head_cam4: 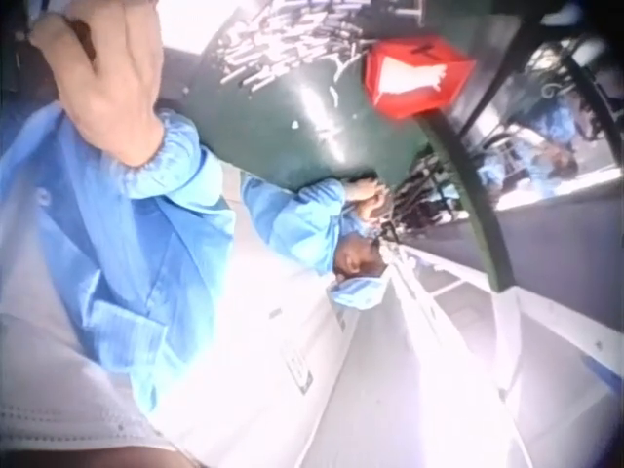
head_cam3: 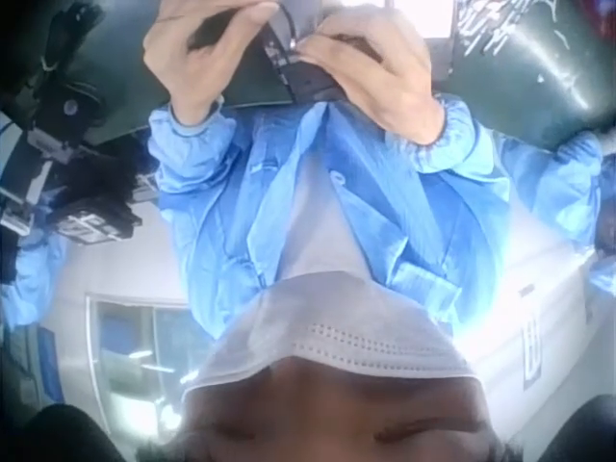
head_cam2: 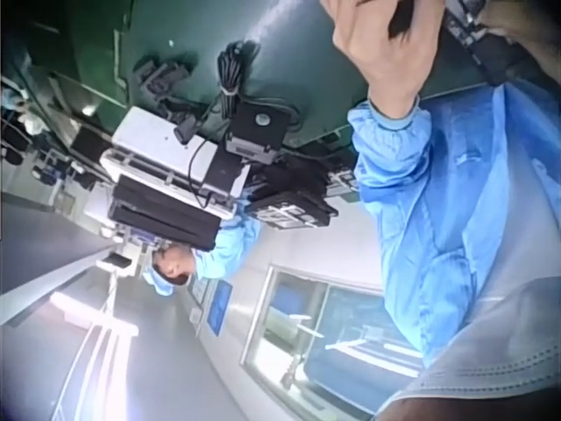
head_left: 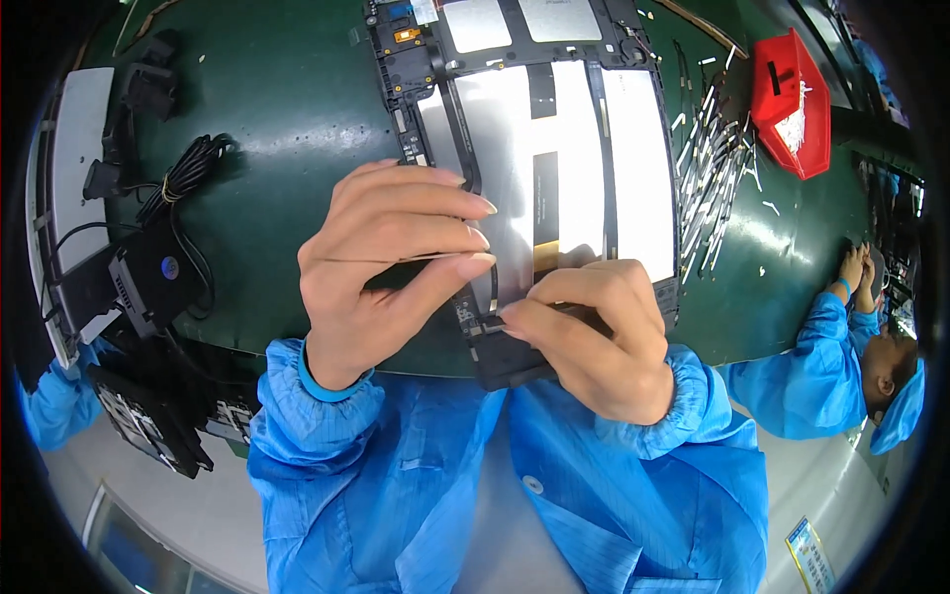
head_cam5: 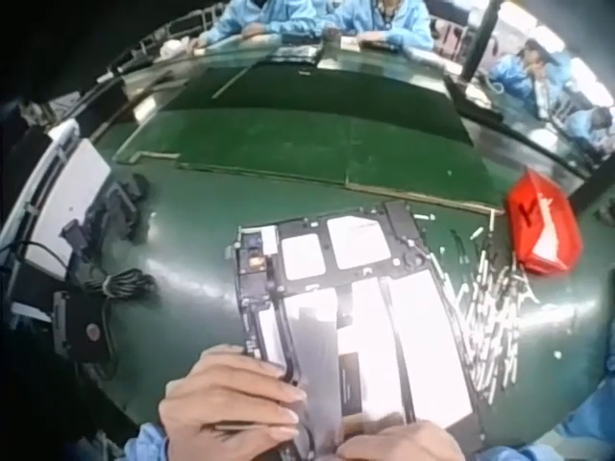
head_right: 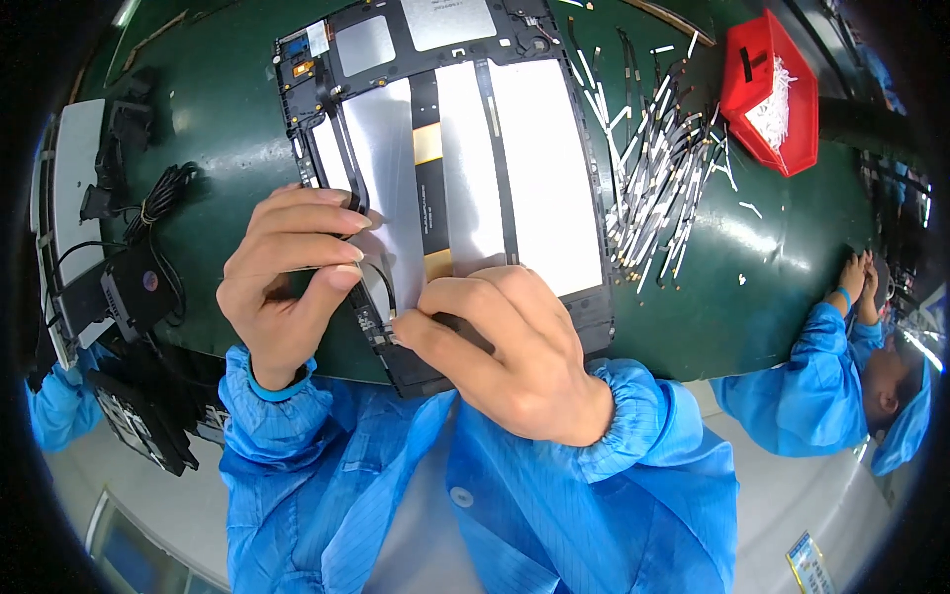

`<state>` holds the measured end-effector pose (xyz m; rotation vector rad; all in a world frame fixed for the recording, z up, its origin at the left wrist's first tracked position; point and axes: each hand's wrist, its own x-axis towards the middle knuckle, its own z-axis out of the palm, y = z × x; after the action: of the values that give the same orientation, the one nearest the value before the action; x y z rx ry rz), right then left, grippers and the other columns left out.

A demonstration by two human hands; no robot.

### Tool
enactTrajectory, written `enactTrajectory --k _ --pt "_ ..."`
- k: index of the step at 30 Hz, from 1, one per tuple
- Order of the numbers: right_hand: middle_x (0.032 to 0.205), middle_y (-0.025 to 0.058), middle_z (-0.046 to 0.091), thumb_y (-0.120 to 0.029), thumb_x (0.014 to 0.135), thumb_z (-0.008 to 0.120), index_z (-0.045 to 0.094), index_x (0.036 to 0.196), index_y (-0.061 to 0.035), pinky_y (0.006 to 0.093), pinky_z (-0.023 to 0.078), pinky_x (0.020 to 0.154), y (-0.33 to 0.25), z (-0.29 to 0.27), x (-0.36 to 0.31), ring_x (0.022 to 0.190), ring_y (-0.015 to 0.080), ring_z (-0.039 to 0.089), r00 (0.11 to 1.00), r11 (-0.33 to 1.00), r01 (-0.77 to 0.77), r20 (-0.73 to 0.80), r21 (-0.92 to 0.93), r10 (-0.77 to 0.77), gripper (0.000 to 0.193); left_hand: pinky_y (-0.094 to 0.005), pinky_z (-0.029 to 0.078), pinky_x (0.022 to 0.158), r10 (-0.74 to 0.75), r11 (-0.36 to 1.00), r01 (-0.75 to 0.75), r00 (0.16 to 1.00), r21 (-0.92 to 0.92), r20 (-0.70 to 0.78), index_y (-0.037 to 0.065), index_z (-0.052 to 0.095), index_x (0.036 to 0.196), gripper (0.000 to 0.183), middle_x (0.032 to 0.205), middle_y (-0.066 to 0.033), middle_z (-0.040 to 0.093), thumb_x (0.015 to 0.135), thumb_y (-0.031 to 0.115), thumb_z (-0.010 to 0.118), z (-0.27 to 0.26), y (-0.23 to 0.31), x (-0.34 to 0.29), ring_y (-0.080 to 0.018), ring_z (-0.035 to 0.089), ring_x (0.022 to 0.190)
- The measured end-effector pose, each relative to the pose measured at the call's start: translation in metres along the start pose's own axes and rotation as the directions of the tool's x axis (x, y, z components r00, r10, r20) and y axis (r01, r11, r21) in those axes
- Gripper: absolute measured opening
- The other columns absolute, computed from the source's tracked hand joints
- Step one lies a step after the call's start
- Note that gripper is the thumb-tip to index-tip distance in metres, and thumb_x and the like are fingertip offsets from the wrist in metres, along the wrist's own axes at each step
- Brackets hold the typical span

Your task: The person assembles the internal components of a tablet by placing a battery and internal cables into a tablet chassis, securing them with tape, and manipulating small parts with tweezers.

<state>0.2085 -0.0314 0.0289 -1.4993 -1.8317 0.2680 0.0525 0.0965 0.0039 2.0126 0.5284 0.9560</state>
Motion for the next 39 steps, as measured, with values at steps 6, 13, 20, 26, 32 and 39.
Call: enactTrajectory --k 6,13,20,26,32,39 --pt "0.088 0.0054 0.057 -0.009 0.057 0.063 0.065 0.084 -0.0027 0.0291 0.046 0.065 0.002 0.001 -0.002 0.078 0.0203 0.053 0.997 1.0 -0.006 0.076 -0.03 0.008 0.028 -0.0381 0.044 0.085 -0.006 1.0 0.006 1.0 0.004 0.007 0.008 0.068 0.077 0.014 0.087 -0.0048 0.069 0.066 0.005 0.076 0.001 0.0 0.002 -0.0232 0.063 0.09" --pt "0.089 0.0047 0.057 -0.009 0.057 0.064 0.065 0.084 -0.0018 0.0296 0.046 0.064 0.005 0.0 0.0 0.079 0.0192 0.052 0.997 1.0 0.027 0.07 0.013 -0.028 0.028 -0.0379 0.041 0.087 0.012 1.0 -0.012 1.0 0.025 0.012 0.009 0.068 0.075 0.011 0.086 -0.0048 0.069 0.067 0.008 0.075 -0.001 0.001 0.01 -0.0221 0.063 0.088" --pt "0.09 0.0048 0.057 -0.009 0.058 0.063 0.065 0.085 -0.0019 0.0298 0.046 0.064 0.003 -0.002 0.0 0.08 0.0191 0.053 0.996 1.0 0.028 0.083 -0.008 -0.027 0.029 -0.0435 0.031 0.099 0.028 0.976 -0.053 0.993 0.209 0.119 0.01 0.072 0.076 0.01 0.091 -0.0037 0.069 0.067 0.01 0.076 0.004 -0.002 0.031 -0.0245 0.057 0.102" --pt "0.09 0.0048 0.057 -0.009 0.058 0.063 0.065 0.086 -0.0021 0.0296 0.046 0.064 0.0 -0.001 0.0 0.081 0.0188 0.053 0.997 1.0 0.004 0.075 -0.02 -0.003 0.029 -0.0414 0.026 0.1 -0.041 0.968 0.012 0.993 0.252 0.11 0.016 0.073 0.074 0.006 0.091 0.0047 0.068 0.068 0.016 0.075 0.007 -0.004 0.029 -0.0181 0.055 0.103" --pt "0.09 0.0045 0.057 -0.01 0.058 0.063 0.065 0.086 -0.0022 0.0291 0.046 0.064 -0.001 -0.001 0.001 0.08 0.0186 0.053 0.997 1.0 -0.005 0.083 -0.012 0.006 0.029 -0.0417 0.025 0.101 -0.065 0.96 0.03 0.991 0.277 0.117 0.017 0.072 0.073 0.005 0.091 0.0052 0.068 0.069 0.016 0.075 0.006 -0.001 0.03 -0.0176 0.054 0.104" --pt "0.091 0.0036 0.057 -0.011 0.059 0.062 0.065 0.086 -0.0027 0.0287 0.045 0.064 -0.001 -0.002 0.001 0.08 0.0177 0.052 0.996 0.999 -0.017 0.083 -0.035 0.02 0.028 -0.041 0.026 0.101 -0.074 0.956 0.037 0.99 0.291 0.118 0.017 0.071 0.072 0.006 0.092 0.0049 0.067 0.068 0.016 0.076 0.007 0.0 0.033 -0.0176 0.055 0.103"
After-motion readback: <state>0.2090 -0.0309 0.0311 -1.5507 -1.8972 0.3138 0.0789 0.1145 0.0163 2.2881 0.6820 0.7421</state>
